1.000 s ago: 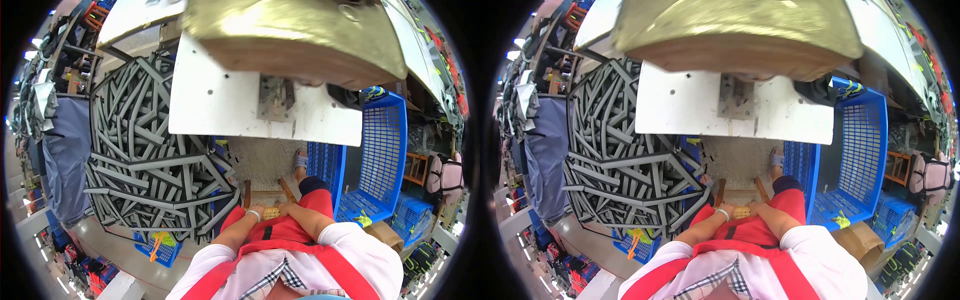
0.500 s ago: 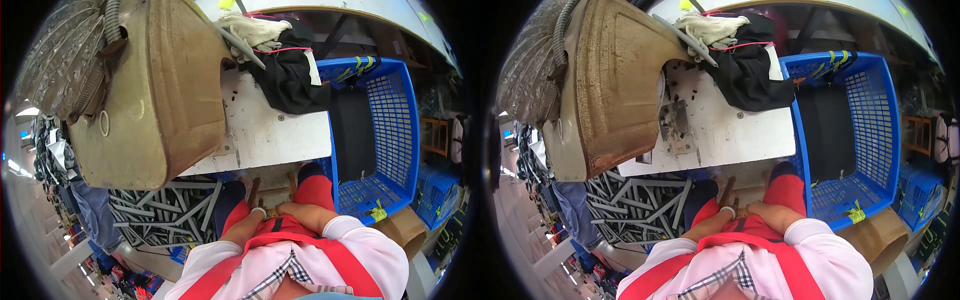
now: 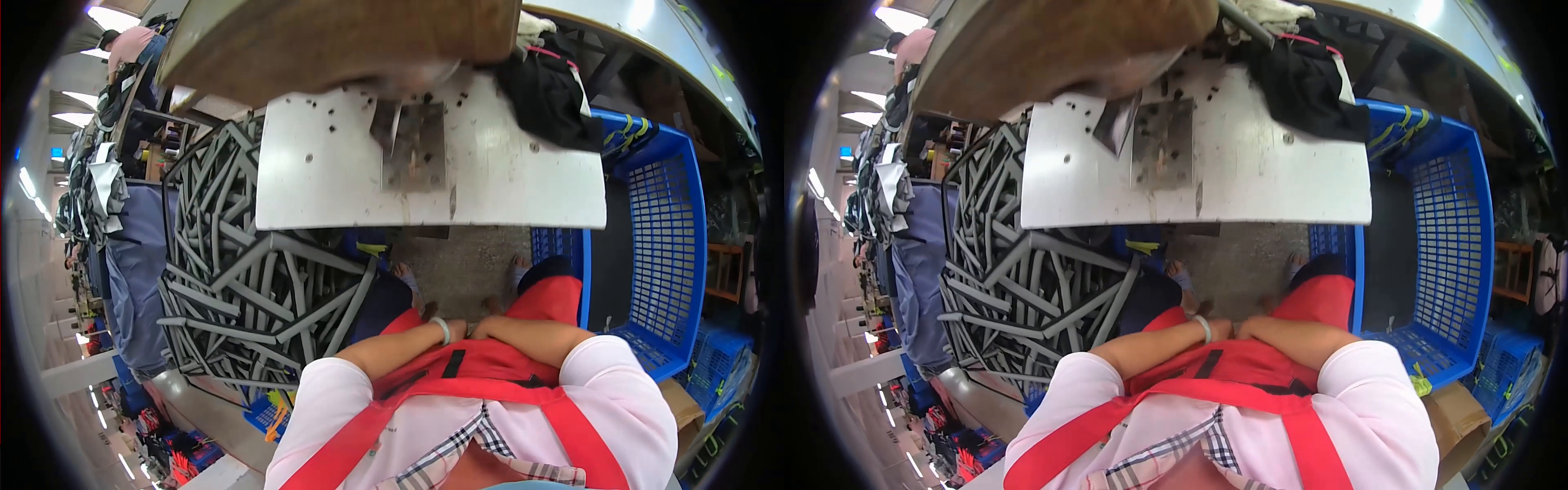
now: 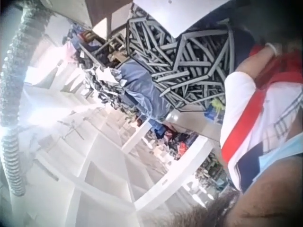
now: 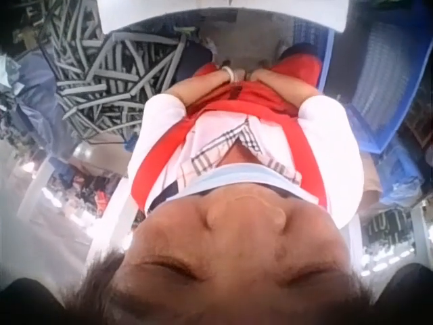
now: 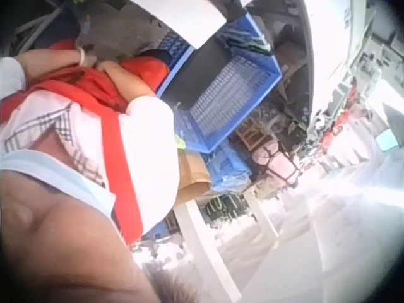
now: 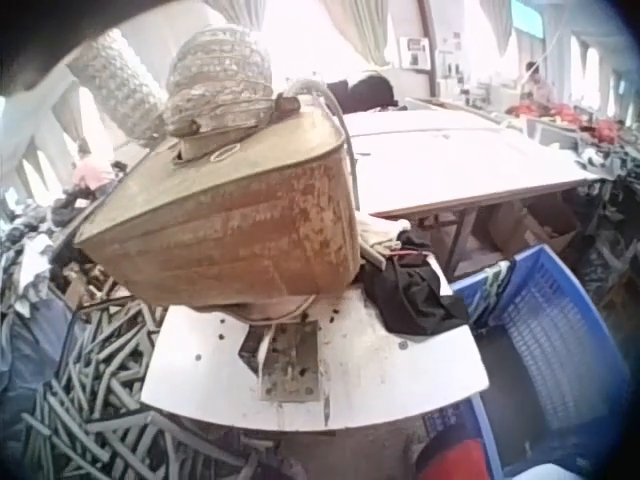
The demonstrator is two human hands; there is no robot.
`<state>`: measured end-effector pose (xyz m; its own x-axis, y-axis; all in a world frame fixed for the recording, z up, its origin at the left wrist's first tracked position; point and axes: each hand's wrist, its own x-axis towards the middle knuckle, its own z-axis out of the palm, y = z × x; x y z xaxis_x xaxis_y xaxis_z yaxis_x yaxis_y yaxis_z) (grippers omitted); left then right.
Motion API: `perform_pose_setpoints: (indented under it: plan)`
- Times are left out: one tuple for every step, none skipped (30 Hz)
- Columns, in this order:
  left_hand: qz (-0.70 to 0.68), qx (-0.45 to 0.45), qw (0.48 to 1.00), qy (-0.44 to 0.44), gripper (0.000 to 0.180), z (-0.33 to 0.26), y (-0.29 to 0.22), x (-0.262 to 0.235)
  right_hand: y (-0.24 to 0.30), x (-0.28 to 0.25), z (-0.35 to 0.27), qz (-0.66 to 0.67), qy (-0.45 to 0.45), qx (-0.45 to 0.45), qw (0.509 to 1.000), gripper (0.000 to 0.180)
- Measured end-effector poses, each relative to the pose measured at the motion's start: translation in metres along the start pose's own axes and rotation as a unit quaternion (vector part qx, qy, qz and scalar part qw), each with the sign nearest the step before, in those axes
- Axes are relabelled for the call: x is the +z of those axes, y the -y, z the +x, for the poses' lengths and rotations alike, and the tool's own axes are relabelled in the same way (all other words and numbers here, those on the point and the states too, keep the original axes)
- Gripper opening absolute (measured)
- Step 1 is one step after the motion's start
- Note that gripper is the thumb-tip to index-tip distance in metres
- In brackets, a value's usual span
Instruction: Using a mechanical press to assemble grey padded upholstery components in a workshop.
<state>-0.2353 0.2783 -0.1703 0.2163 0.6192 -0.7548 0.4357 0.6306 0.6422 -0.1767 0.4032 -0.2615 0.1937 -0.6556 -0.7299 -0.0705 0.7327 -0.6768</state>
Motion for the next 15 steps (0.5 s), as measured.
perform_pose_setpoints:
  plan:
    - [-0.039,0.005,0.996,-0.086,0.032,-0.006,0.001,-0.004,0.002,0.007,0.007,-0.006,0.008,-0.008,1.000,0.052]
    - [-0.031,0.049,0.993,-0.101,0.038,-0.033,-0.021,-0.032,-0.002,0.015,0.008,-0.004,0.007,-0.002,1.000,0.052]
    - [-0.154,0.171,0.953,-0.199,0.043,-0.054,-0.029,-0.041,0.008,0.020,0.002,-0.026,-0.027,-0.024,0.999,0.053]
    - [-0.053,0.163,0.928,-0.332,0.041,-0.068,-0.036,-0.044,0.024,0.022,-0.007,-0.056,-0.061,-0.048,0.995,0.054]
    - [-0.042,0.161,0.925,-0.342,0.041,-0.083,-0.046,-0.042,0.040,0.017,-0.023,-0.087,-0.100,-0.068,0.989,0.055]
    - [-0.093,0.177,0.886,-0.419,0.037,-0.098,-0.057,-0.050,0.053,0.003,-0.046,-0.124,-0.145,-0.083,0.978,0.057]
    - [-0.138,0.199,0.838,-0.490,0.032,-0.118,-0.072,-0.062,0.070,-0.012,-0.076,-0.161,-0.194,-0.093,0.963,0.058]
    - [-0.168,0.232,0.818,-0.500,0.026,-0.148,-0.094,-0.070,0.094,-0.016,-0.112,-0.117,-0.306,-0.071,0.942,0.058]
    - [-0.194,0.269,0.794,-0.509,0.020,-0.189,-0.124,-0.076,0.121,-0.011,-0.151,-0.078,-0.415,-0.051,0.905,0.058]
    - [-0.145,0.310,0.762,-0.549,0.017,-0.230,-0.161,-0.085,0.142,-0.006,-0.183,-0.051,-0.554,-0.084,0.826,0.050]
    - [-0.093,0.351,0.725,-0.586,0.015,-0.276,-0.196,-0.089,0.165,-0.006,-0.219,-0.032,-0.679,-0.126,0.723,0.043]
    - [-0.057,0.377,0.680,-0.626,0.014,-0.314,-0.219,-0.090,0.201,-0.010,-0.269,0.016,-0.699,-0.179,0.693,0.038]
    - [-0.023,0.400,0.631,-0.664,0.013,-0.351,-0.240,-0.082,0.246,-0.004,-0.318,0.061,-0.709,-0.237,0.661,0.033]
    - [0.023,0.460,0.576,-0.675,0.011,-0.387,-0.260,-0.074,0.288,0.005,-0.365,0.018,-0.739,-0.271,0.617,0.028]
    - [0.062,0.514,0.521,-0.679,0.010,-0.416,-0.280,-0.059,0.330,0.023,-0.407,-0.019,-0.761,-0.304,0.573,0.023]
